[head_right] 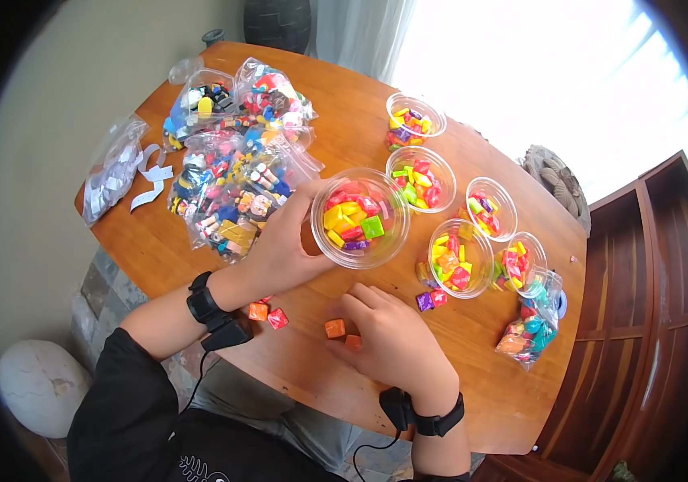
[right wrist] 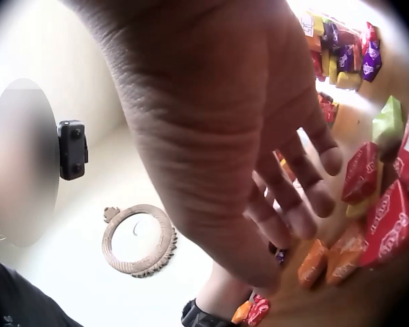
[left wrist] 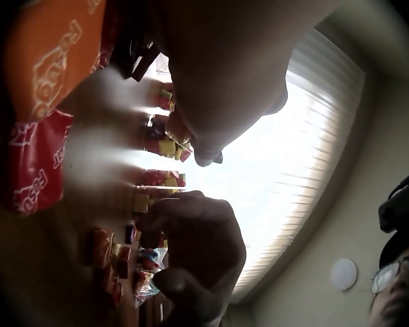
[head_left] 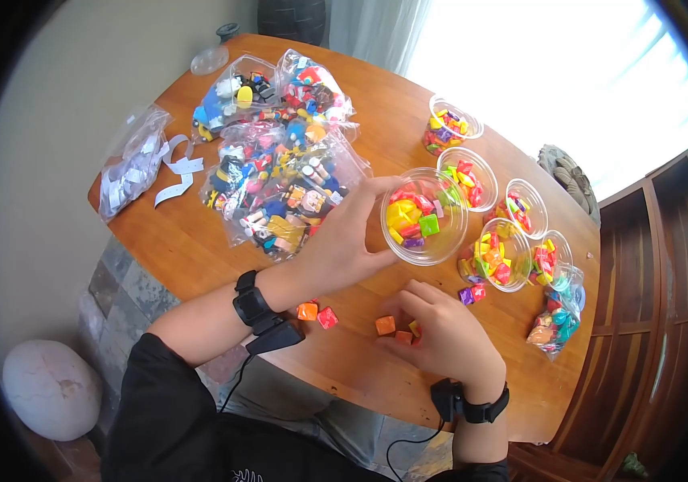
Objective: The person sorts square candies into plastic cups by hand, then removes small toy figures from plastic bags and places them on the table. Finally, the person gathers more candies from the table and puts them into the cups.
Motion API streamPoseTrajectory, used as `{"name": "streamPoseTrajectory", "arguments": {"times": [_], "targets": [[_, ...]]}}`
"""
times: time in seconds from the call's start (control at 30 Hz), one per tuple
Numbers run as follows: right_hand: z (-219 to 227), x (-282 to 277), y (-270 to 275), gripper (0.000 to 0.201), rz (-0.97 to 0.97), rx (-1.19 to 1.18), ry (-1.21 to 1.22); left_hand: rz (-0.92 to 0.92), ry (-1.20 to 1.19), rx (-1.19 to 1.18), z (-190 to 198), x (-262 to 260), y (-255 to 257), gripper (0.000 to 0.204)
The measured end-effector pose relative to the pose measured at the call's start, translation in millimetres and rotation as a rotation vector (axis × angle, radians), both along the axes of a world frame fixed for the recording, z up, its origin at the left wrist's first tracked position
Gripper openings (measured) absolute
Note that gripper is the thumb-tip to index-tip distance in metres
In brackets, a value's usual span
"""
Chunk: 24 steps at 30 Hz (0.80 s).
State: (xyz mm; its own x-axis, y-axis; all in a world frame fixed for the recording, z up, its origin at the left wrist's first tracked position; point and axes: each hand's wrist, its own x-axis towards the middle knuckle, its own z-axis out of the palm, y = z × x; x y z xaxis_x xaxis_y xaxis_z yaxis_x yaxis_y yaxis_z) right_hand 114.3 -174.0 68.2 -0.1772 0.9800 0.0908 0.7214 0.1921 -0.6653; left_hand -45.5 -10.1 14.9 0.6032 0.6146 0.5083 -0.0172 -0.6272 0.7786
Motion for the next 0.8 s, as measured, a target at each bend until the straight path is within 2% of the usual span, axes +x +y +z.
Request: {"name": "streamPoseTrajectory", "arguments": {"times": [0.07, 0.2, 0.3, 0.4, 0.47, 0.5, 0.57, 0.6, 0.63, 0.67, 0.7, 0.73, 0.8], "targets": [[-7.1, 2.3, 0.1, 0.026, 0.031, -0.114, -0.009, 0.001, 0.007, 0.017, 1.1, -0.7, -0.2, 0.084], [-8.2, 0.4, 0.3, 0.022, 0.011, -0.114, 0.031, -0.048, 0.017, -0.022, 2.8, -1.7, -1.6, 0.081], [-11.1, 0.7, 0.7, 0.021, 0.01, -0.03, -0.011, 0.005, 0.007, 0.061, -0.7, 0.6, 0.2, 0.085], [-5.5, -3.6, 2.9, 0.022, 0.015, 0.037, 0.052, -0.012, 0.005, 0.037, 0.2, 0.6, 0.6, 0.085], [2.5, -9.1, 6.2, 0.028, -0.008, 0.498, 0.122, -0.027, 0.015, 0.004, 0.5, -0.4, -1.0, 0.084], [3.8, -8.7, 3.9, 0.028, -0.005, 0.499, 0.123, -0.046, 0.025, -0.031, 0.8, -0.9, -1.4, 0.084], [4.5, -4.2, -6.7, 0.04, -0.263, 0.912, -0.029, -0.093, 0.031, -0.003, -3.9, -0.5, 1.1, 0.084], [1.6, -0.8, -9.7, 0.04, -0.262, 0.912, -0.029, -0.142, 0.038, 0.024, -5.2, -0.1, 2.2, 0.084], [-4.0, 3.2, -11.4, 0.044, -0.357, 0.973, -0.035, -0.142, 0.037, 0.024, -4.7, -0.8, 3.2, 0.084], [-6.1, 5.6, -11.7, 0.048, -0.453, 1.034, -0.041, -0.163, 0.076, 0.152, -3.9, -2.2, 4.3, 0.084], [-5.5, 8.7, -8.0, 0.047, -0.471, 1.008, -0.115, -0.185, 0.115, 0.28, -3.5, -3.0, 4.8, 0.084], [-3.6, 8.3, -1.6, 0.047, -0.473, 1.009, -0.116, -0.187, 0.116, 0.281, -4.1, -2.5, 4.4, 0.084], [0.8, 2.4, 10.3, 0.044, -0.555, 0.783, -0.146, -0.209, 0.134, 0.272, -6.7, -1.3, 2.4, 0.086]]}}
